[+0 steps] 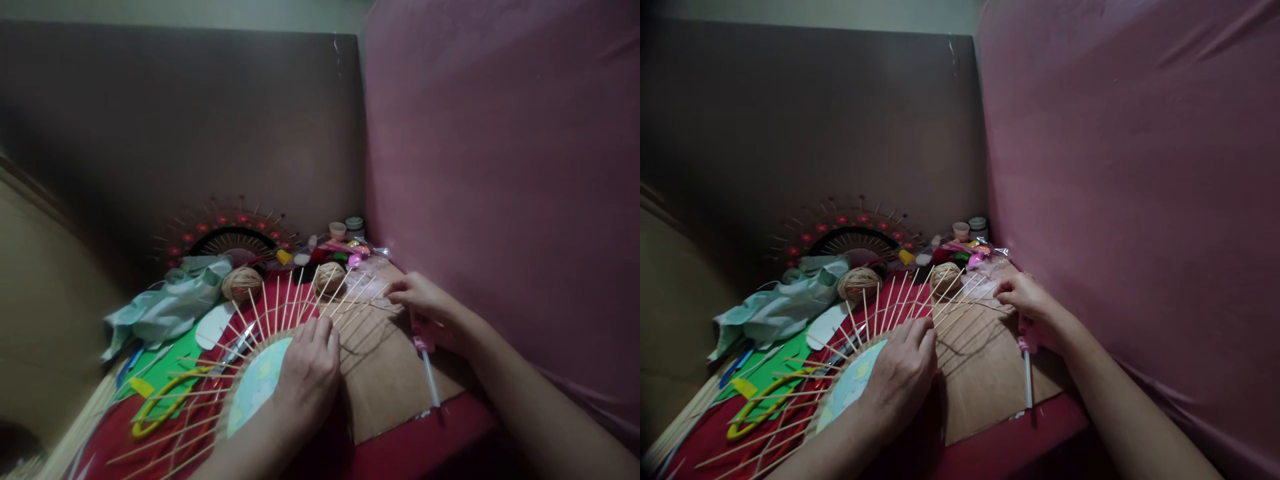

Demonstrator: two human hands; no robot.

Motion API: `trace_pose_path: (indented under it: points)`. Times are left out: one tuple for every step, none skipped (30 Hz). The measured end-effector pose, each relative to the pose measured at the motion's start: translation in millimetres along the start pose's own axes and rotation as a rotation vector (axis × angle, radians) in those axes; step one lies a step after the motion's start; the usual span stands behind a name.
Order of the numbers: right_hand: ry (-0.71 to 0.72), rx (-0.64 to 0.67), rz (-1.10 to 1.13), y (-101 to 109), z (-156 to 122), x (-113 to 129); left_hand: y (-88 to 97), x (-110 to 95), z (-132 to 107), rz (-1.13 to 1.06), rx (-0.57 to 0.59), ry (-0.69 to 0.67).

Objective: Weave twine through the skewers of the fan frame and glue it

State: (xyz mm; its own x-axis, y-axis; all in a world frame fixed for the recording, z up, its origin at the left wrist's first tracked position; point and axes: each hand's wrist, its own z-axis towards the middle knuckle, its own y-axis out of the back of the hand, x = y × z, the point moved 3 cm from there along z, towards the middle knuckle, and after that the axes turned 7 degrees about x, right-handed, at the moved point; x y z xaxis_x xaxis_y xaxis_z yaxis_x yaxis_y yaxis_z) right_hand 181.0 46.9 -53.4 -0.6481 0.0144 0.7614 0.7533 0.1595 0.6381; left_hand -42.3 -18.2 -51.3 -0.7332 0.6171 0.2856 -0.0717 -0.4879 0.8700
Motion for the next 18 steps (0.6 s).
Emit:
trace_pose_path:
  points:
    - [0.018,0.024,-0.034,-3.9,-1.6,0.6,1.4,0.9,0.6,-0.003,-0.005,0.003]
    - [0.054,0.04,-0.064,-8.2,-3.8,1.8,2.9,1.9,1.2,-0.005,-0.012,0.008]
    - [0.103,0.048,-0.096,-13.1,-6.6,3.8,4.2,2.9,1.8,-0.006,-0.018,0.013]
    - [0.16,0.043,-0.135,-18.6,-10.0,6.7,5.2,3.9,2.4,-0.006,-0.021,0.02]
    - [0.221,0.024,-0.176,-24.5,-14.0,10.3,6.1,4.8,2.9,-0.005,-0.023,0.029]
    - [0.277,-0.01,-0.209,-30.6,-18.3,14.5,6.9,5.6,3.3,-0.002,-0.027,0.035]
    - [0.325,-0.064,-0.221,-36.5,-22.7,19.1,7.6,6.2,3.6,0.001,-0.031,0.042]
    - [0.361,-0.116,-0.199,-42.1,-26.7,23.7,8.1,6.6,3.8,0.004,-0.034,0.047]
    - [0.386,-0.157,-0.138,-47.4,-30.1,28.0,8.5,6.8,3.8,0.006,-0.035,0.049]
    - [0.397,-0.175,-0.033,-52.1,-32.5,31.6,8.7,6.8,3.8,0.007,-0.035,0.048]
    - [0.387,-0.171,0.105,-56.3,-33.6,34.1,8.9,6.8,3.6,0.009,-0.037,0.047]
    - [0.357,-0.15,0.253,-59.8,-33.7,35.5,9.2,6.8,3.4,0.009,-0.041,0.047]
    - [0.316,-0.119,0.394,-62.6,-33.0,36.1,9.5,6.8,3.1,0.008,-0.048,0.047]
    - [0.273,-0.093,0.509,-64.3,-31.8,36.1,9.8,6.8,2.8,0.006,-0.059,0.046]
    - [0.237,-0.087,0.583,-64.7,-30.3,35.6,10.2,6.8,2.6,0.003,-0.069,0.046]
    - [0.215,-0.097,0.609,-64.1,-28.8,34.8,10.5,6.8,2.5,0.001,-0.078,0.045]
    - [0.208,-0.115,0.591,-62.9,-27.2,33.8,10.8,6.7,2.5,-0.001,-0.083,0.042]
    - [0.206,-0.139,0.549,-61.8,-25.7,32.5,11.1,6.7,2.6,-0.001,-0.085,0.04]
